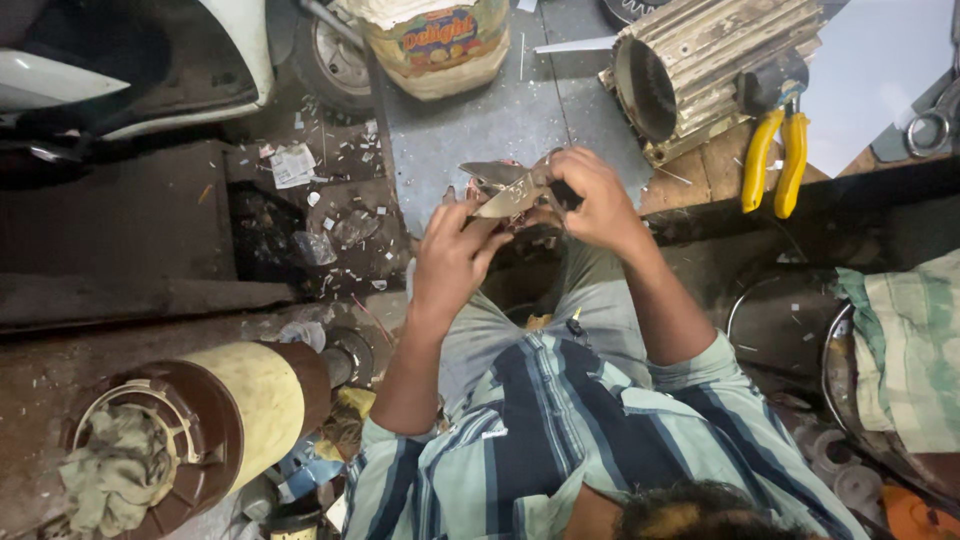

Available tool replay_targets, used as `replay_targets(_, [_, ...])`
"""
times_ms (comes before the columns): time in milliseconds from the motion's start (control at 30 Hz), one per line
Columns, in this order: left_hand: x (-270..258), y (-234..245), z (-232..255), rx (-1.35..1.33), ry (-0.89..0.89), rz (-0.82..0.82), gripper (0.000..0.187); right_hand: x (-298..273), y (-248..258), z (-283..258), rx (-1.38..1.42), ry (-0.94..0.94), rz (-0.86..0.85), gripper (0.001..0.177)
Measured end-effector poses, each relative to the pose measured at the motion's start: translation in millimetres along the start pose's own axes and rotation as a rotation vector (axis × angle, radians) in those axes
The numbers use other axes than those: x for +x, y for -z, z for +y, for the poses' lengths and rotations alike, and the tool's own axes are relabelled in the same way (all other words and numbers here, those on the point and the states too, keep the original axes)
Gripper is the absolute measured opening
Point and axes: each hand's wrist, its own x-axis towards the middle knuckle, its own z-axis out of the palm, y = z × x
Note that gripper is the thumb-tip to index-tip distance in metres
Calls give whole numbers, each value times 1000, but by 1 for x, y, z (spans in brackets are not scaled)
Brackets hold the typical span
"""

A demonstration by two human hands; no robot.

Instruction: The person uses shears to cut and trim copper windings on a motor stator. They repeatedly adjust the stator and cut protruding wire ends, occasionally rotating the part to access different slots.

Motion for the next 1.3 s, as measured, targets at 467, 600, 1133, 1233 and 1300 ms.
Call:
replay_targets(467, [-4,-8,-1,66,14,65,20,1,3,-9,-23,18,12,56])
replay_targets(600, [-2,-6,0,51,62,33,21,0,3,-8,-21,32,11,53])
replay_targets(1133, [-3,-13,-2,-7,99,77,19,2,2,-7,-8,19,14,52])
replay_targets(1233, [-4,-15,0,7,101,114,19,2,2,-7,-16,18,13,51])
replay_targets(1300, [-5,-17,1,34,99,147,21,2,2,-7,-13,19,14,50])
